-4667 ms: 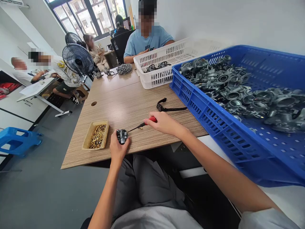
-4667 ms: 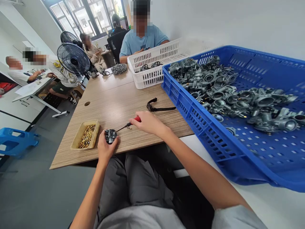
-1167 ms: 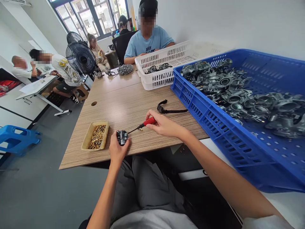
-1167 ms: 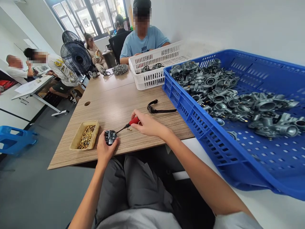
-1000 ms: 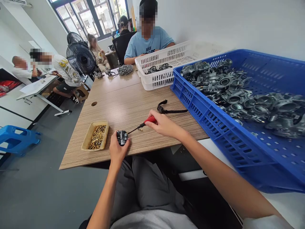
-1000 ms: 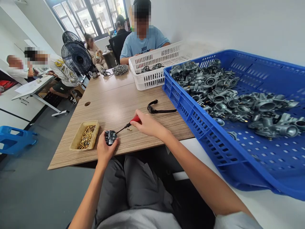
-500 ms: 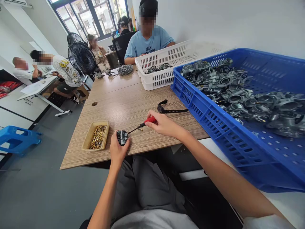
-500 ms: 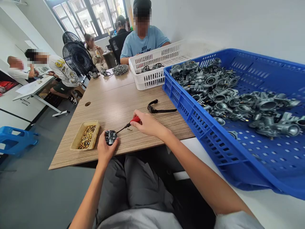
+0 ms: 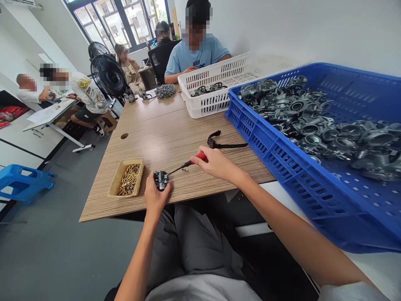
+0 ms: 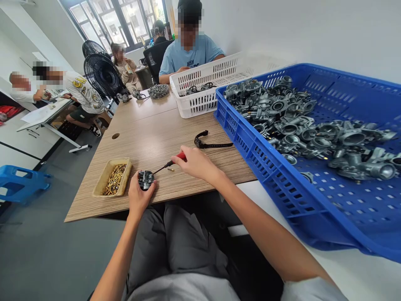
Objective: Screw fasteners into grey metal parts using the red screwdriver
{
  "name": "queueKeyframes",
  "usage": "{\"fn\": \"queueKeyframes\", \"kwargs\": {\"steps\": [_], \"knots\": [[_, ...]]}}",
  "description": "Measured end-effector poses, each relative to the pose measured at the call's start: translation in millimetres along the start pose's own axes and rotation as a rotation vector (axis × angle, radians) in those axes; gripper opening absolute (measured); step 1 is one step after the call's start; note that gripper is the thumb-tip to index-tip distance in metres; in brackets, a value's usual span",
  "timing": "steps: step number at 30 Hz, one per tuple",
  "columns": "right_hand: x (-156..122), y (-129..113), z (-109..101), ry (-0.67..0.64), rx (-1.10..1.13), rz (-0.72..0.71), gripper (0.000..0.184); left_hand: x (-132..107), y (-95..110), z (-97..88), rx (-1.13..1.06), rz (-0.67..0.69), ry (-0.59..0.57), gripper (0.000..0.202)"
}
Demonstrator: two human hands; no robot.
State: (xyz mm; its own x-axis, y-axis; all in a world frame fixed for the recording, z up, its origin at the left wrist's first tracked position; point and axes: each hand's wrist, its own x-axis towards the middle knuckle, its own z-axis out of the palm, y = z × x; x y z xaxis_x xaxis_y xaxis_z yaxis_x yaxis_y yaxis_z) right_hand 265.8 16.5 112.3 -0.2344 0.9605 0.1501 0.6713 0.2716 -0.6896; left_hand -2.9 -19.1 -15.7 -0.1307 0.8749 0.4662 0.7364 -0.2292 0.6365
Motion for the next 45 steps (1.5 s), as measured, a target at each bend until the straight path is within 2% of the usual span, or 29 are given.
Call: {"fn": "queueKeyframes", "kwargs": {"steps": [5,9,12,24,32,45], "knots": [[-2,-3,-4,-0.004,-0.049,0.030,0.034,0,-1,0.8,0.021,-0.013,0.003,0.065],[-1,2,-9,-0.130,0.129,-0.073,0.018,0,-2,1.8,0.017,-0.003,0.008,0.065],[0,5,-11,-0.202,0.219,-0.110,0.017,0,-2,1.6,0.011,0.000,0.010,0.064],[1,6,3,-0.011,-0.031,-0.028,0.021,0,1,-0.7,0.009,-0.001,0.019,0.062],[-2,1,1,-0.004,-0.080,-0.029,0.026,0,2,-1.9,0.010,0.001,0.021,0.060],[-3,-7,1,0.004,-0.090,0.047,0.036,1,1,-1.4,0.022,-0.016,0.040,0.057]]}}
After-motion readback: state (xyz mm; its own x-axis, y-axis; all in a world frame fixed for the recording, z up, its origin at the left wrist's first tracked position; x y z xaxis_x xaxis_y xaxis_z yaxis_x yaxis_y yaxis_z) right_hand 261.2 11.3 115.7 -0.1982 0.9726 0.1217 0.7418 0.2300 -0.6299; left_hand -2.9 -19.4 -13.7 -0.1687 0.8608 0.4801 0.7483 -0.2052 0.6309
